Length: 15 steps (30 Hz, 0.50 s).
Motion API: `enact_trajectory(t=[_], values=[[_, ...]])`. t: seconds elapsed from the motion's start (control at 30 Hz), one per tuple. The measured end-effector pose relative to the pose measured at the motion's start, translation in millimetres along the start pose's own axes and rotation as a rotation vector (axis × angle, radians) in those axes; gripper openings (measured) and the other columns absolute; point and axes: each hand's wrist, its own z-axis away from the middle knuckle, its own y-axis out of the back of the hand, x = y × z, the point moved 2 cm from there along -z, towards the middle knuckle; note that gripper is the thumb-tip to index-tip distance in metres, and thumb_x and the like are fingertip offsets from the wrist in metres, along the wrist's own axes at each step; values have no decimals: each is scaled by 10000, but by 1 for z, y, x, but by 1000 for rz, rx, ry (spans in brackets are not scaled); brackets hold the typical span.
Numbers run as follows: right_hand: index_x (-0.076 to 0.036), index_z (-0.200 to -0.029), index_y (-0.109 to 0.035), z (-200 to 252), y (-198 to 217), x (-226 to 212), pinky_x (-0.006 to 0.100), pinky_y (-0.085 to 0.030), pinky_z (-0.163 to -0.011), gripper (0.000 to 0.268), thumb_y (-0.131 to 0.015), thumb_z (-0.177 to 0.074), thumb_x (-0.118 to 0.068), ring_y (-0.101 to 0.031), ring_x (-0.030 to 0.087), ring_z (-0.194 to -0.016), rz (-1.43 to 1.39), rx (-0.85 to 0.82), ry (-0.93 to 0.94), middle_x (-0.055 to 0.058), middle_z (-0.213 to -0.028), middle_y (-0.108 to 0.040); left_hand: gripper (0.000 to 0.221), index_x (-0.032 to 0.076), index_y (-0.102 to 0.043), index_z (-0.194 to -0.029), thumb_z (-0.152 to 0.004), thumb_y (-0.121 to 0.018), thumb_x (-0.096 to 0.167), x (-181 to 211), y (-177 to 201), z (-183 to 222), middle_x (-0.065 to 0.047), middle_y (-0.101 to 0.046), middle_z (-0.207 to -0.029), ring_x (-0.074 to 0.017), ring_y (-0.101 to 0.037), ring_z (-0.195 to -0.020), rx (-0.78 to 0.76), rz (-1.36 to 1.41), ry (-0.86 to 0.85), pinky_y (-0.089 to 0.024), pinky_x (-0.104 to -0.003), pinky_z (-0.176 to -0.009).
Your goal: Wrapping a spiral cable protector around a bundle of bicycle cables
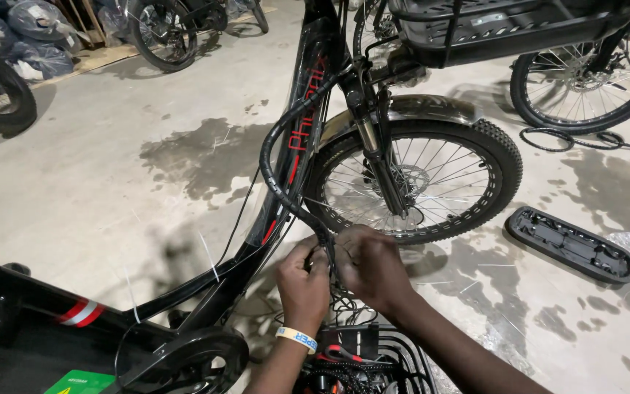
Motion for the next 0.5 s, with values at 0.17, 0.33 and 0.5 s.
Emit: enact_trajectory(t=[0.17,0.33,0.5], values=[[-56,-817,-593,-1,0,-13,318,-516,-551,100,-556,-787,32,-605,180,-615,21,127,104,87,-759,-649,308,56,-729,-1022,-795,-538,137,22,4,4,-86,-768,-1004,-207,-704,-929,-5,-17,3,-525,-332,-839],[-73,-790,-593,1,-11,-7,332,-493,-535,62,-587,-786,-12,-580,185,-569,71,124,44,81,-747,-623,273,113,-741,-937,-777,-519,114,21,9,4,-59,-774,-933,-215,-697,-883,-3,-65,-20,-507,-339,-804],[-67,-827,-540,4,-20,-10,349,-440,-498,36,-554,-816,-35,-552,206,-558,25,164,175,79,-753,-551,270,27,-687,-936,-775,-487,112,12,11,4,-173,-721,-893,-398,-645,-817,59,-230,-181,-464,-459,-739]])
